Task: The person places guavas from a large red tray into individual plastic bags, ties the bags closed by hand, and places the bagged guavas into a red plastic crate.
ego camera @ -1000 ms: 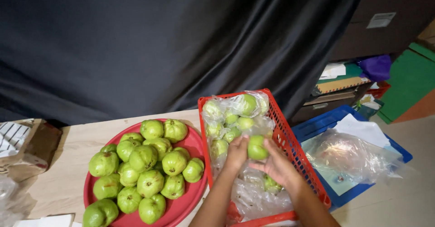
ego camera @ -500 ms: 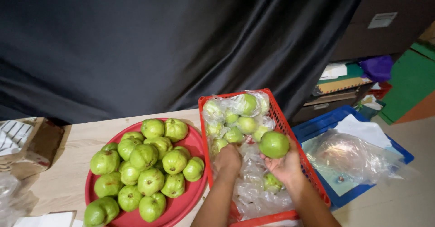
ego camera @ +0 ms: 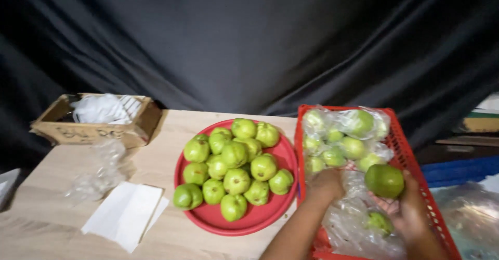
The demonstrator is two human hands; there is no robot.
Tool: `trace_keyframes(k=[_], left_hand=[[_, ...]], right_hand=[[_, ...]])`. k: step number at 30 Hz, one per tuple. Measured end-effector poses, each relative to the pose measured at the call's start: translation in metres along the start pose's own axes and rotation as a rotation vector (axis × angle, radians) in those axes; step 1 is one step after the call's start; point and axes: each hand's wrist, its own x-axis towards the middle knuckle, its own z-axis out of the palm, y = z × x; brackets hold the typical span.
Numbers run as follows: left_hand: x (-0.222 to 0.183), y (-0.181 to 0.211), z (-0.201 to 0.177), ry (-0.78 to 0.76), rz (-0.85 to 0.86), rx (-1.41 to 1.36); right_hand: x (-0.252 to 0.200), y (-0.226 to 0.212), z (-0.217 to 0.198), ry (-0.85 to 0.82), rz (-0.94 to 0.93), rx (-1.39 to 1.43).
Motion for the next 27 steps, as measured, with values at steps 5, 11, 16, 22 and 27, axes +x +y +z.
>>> trace_keyframes(k=[5, 11, 16, 22, 27], left_hand=[[-0.073, 0.015, -0.035, -0.015, 0.241, -0.271], [-0.135, 0.015, -0.069, 0.151, 0.256, -0.447], [-0.136, -0.049, -0.063, 0.506, 0.193, -0.951], [-0.17, -0.185, -0.118, 0.896, -0.539, -0.939], [-0.142, -0.277, -0.111, 1.115, -0.655, -0.491]], right_hand=[[-0.02, 0.0, 0.021, -0.265, -0.035, -0.103], [-0.049, -0.016, 0.042, -0.491, 0.015, -0.1], [-0.071, -0.032, 0.061, -0.287, 0.097, -0.28], [-0.088, -0.033, 0.077, -0.183, 0.046, -0.552], [-0.104, -0.043, 0.092, -0.187, 0.068, -0.746]])
